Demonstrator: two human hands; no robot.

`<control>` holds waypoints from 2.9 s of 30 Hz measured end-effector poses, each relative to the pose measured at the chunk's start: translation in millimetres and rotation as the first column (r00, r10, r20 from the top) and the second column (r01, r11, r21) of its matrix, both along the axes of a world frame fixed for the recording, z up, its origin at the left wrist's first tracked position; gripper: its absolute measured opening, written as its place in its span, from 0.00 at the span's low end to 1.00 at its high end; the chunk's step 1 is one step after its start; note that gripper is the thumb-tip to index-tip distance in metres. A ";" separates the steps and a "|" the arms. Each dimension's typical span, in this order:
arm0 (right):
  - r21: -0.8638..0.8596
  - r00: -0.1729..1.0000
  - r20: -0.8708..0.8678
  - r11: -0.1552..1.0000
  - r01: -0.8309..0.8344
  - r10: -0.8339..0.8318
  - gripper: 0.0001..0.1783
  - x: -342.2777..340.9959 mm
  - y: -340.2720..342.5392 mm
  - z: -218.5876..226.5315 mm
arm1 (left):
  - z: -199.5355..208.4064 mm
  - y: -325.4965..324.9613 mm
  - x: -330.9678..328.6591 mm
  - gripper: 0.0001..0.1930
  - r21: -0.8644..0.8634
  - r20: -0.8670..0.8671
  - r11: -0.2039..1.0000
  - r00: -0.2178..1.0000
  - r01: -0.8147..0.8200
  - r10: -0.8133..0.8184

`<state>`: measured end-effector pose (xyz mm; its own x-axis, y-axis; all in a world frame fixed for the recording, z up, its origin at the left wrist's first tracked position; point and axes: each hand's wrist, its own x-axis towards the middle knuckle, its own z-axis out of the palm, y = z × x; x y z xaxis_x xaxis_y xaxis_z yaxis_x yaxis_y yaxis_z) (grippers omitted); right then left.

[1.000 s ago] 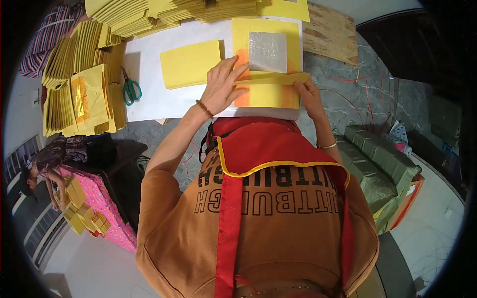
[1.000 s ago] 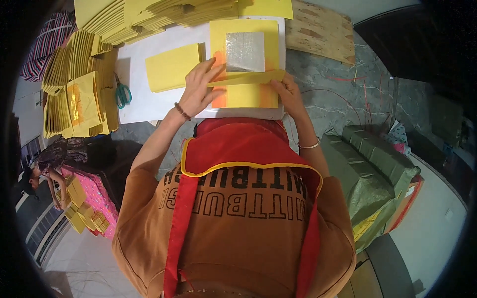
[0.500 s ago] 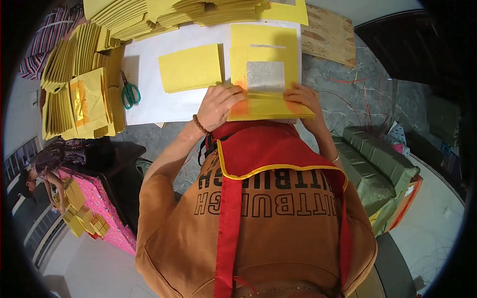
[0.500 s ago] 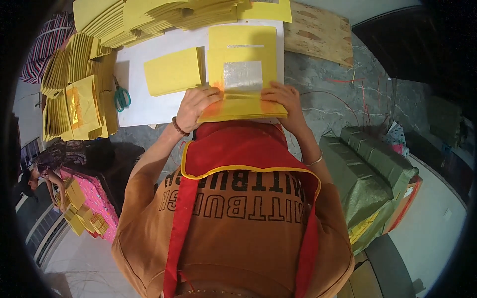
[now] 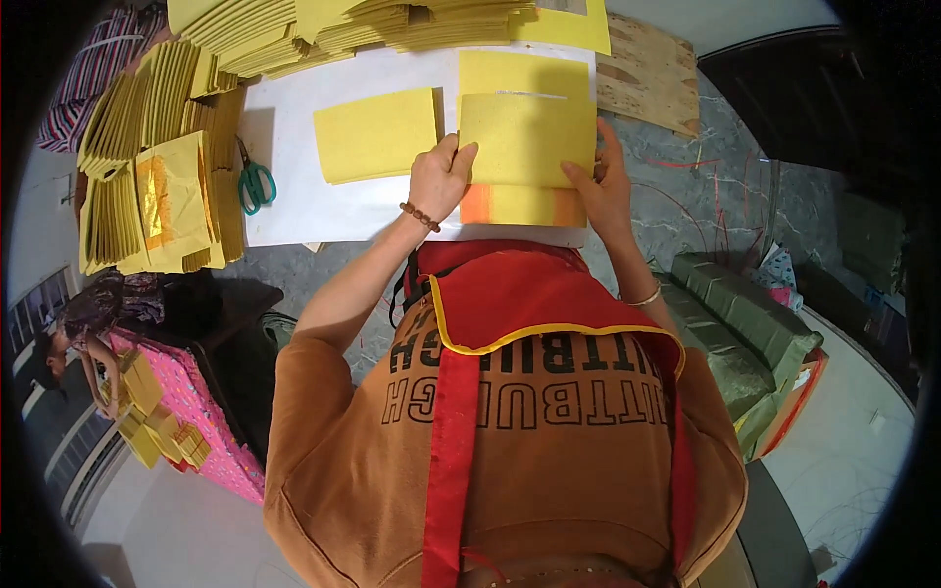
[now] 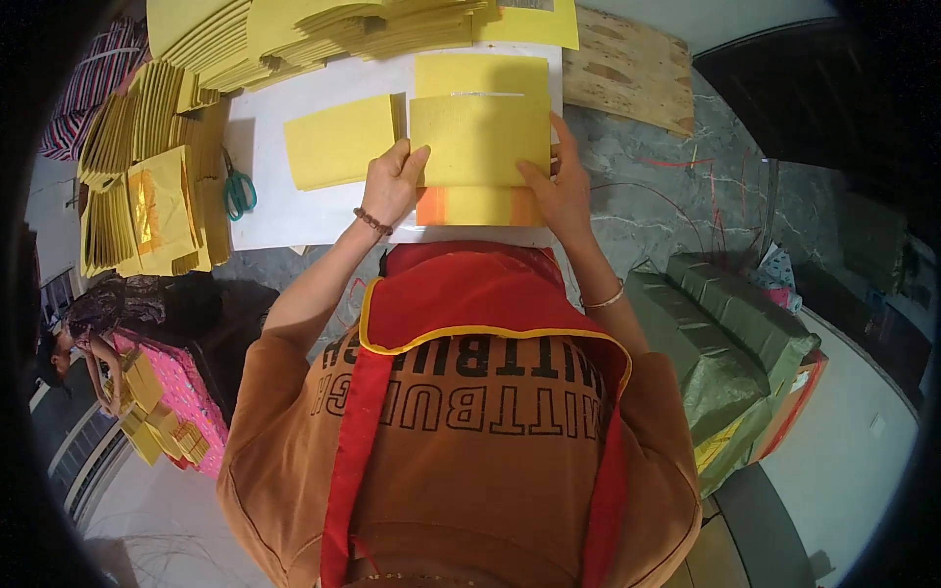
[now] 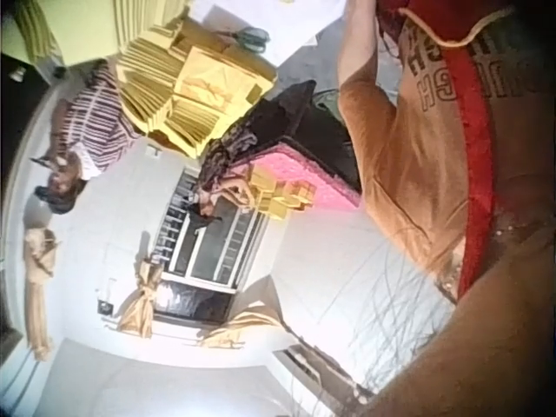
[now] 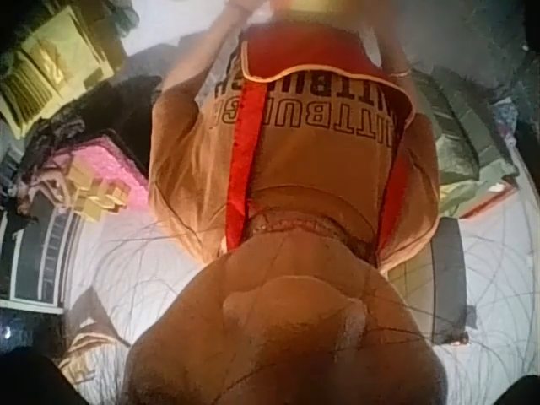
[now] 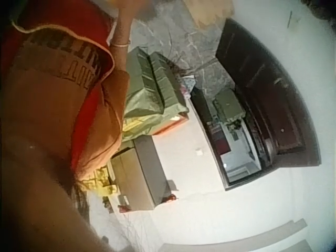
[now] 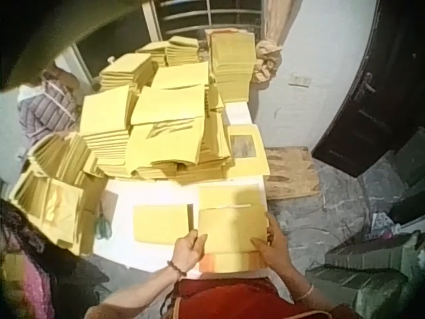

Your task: Folding sheets of yellow paper with silver foil centers into stacks.

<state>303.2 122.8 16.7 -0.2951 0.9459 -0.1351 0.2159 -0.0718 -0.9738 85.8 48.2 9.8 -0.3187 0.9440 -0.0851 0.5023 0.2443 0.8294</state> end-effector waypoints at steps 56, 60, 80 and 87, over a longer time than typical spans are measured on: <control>-0.053 0.877 -0.117 0.885 0.463 -0.466 0.27 -1.3 -26.9 -9.7 | 58.1 24.9 19.1 0.24 0.109 -0.795 0.820 0.545 0.562 -0.268; -0.088 0.893 -0.015 0.890 0.448 -0.451 0.27 7.4 -24.6 -0.7 | 64.1 -15.8 -49.5 0.27 0.342 -0.869 0.828 0.485 0.445 0.098; 0.203 0.984 -0.056 0.963 0.177 -0.169 0.18 16.7 -25.5 -26.5 | 38.4 -39.9 -69.0 0.33 -0.087 -0.823 0.944 0.511 0.319 -0.249; -0.155 0.972 -0.150 0.976 0.156 -0.180 0.17 21.5 -25.0 -40.9 | 33.1 -32.8 5.6 0.34 0.088 -0.660 0.739 0.595 0.668 -0.459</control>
<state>324.7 97.8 -24.2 -0.1627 0.9586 -0.2339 0.0289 -0.2323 -0.9722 91.4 15.4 42.8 0.4034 0.8856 0.2303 0.8328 -0.4596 0.3086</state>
